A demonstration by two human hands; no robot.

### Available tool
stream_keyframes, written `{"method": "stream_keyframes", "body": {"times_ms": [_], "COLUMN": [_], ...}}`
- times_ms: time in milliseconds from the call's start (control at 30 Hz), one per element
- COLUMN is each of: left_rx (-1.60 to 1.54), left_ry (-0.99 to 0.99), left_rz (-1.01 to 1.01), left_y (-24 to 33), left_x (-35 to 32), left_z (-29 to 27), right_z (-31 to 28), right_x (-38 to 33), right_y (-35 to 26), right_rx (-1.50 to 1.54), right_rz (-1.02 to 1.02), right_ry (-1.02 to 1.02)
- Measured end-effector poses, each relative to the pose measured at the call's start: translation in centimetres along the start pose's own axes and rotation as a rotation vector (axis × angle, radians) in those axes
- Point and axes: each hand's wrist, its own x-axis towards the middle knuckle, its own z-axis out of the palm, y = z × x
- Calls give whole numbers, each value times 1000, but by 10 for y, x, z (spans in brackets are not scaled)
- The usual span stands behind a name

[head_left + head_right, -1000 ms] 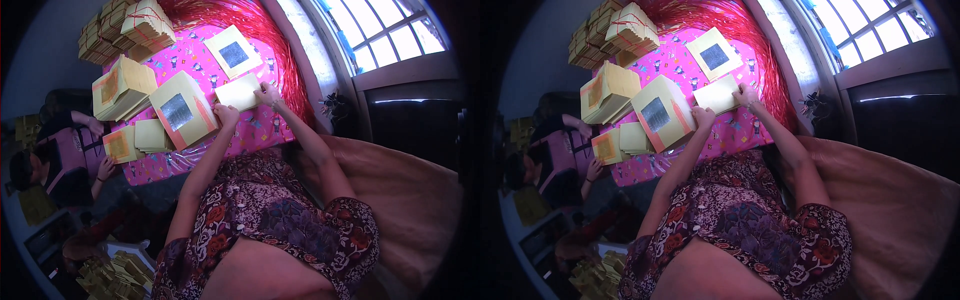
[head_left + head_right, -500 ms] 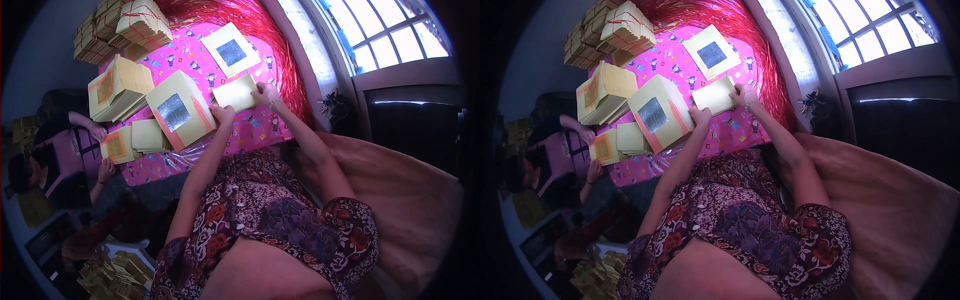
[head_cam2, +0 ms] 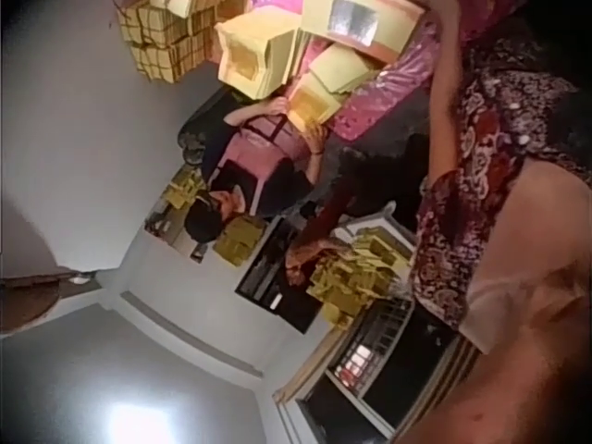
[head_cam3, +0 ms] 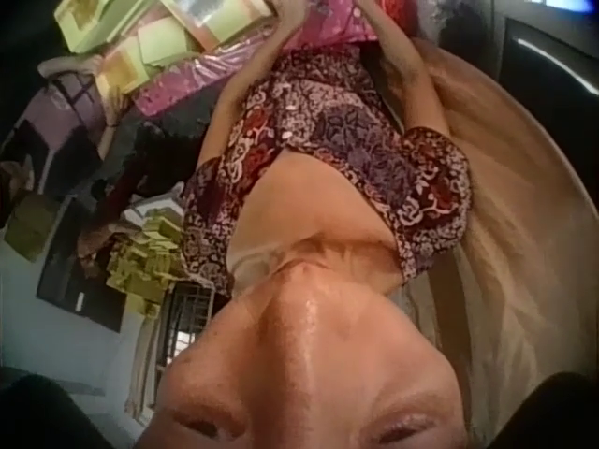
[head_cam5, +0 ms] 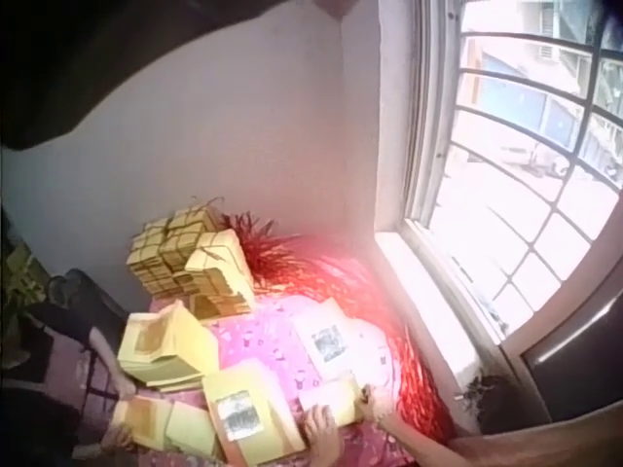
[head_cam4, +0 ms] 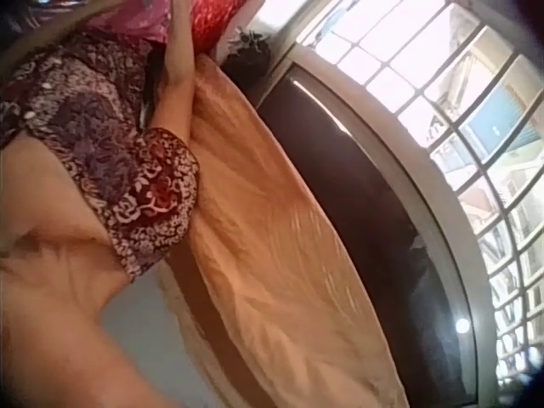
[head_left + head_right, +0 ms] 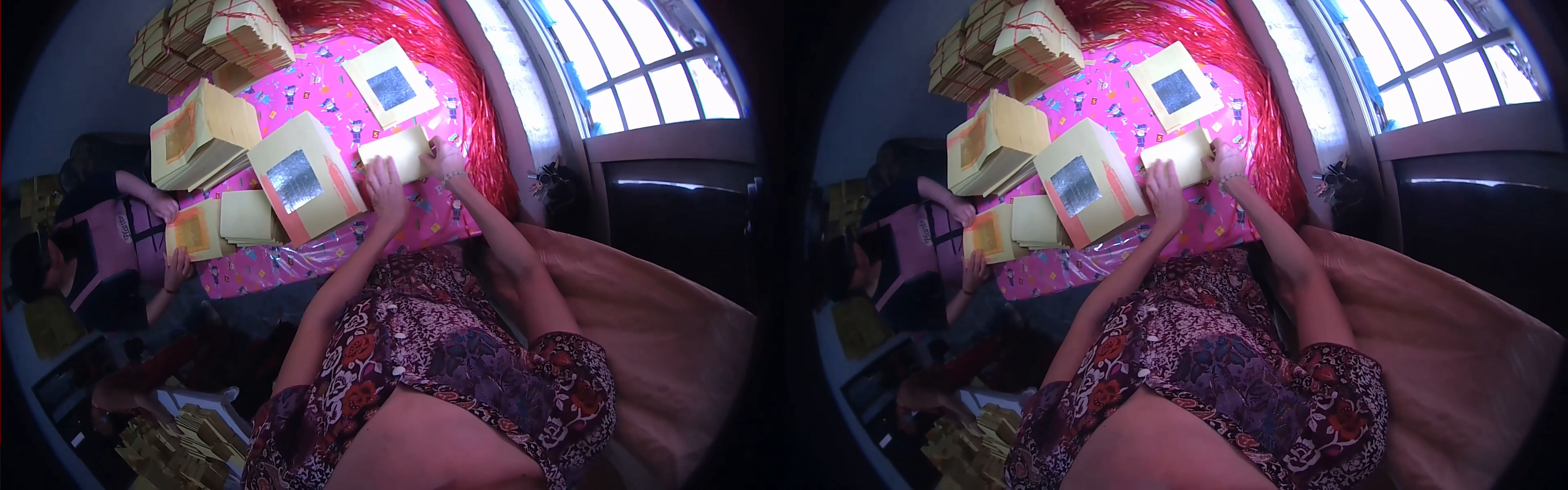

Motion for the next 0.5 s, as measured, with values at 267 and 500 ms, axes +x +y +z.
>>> {"method": "stream_keyframes", "body": {"times_ms": [267,500], "left_rx": [-24,-23], "left_ry": [-103,40], "left_rz": [72,187], "left_y": [-12,-1], "left_x": [4,4], "left_z": [6,-39], "right_z": [-1,-15], "right_x": [0,-2], "right_y": [-12,-16], "right_rx": [-78,-83], "right_rz": [-6,-256], "right_ry": [-6,205]}}
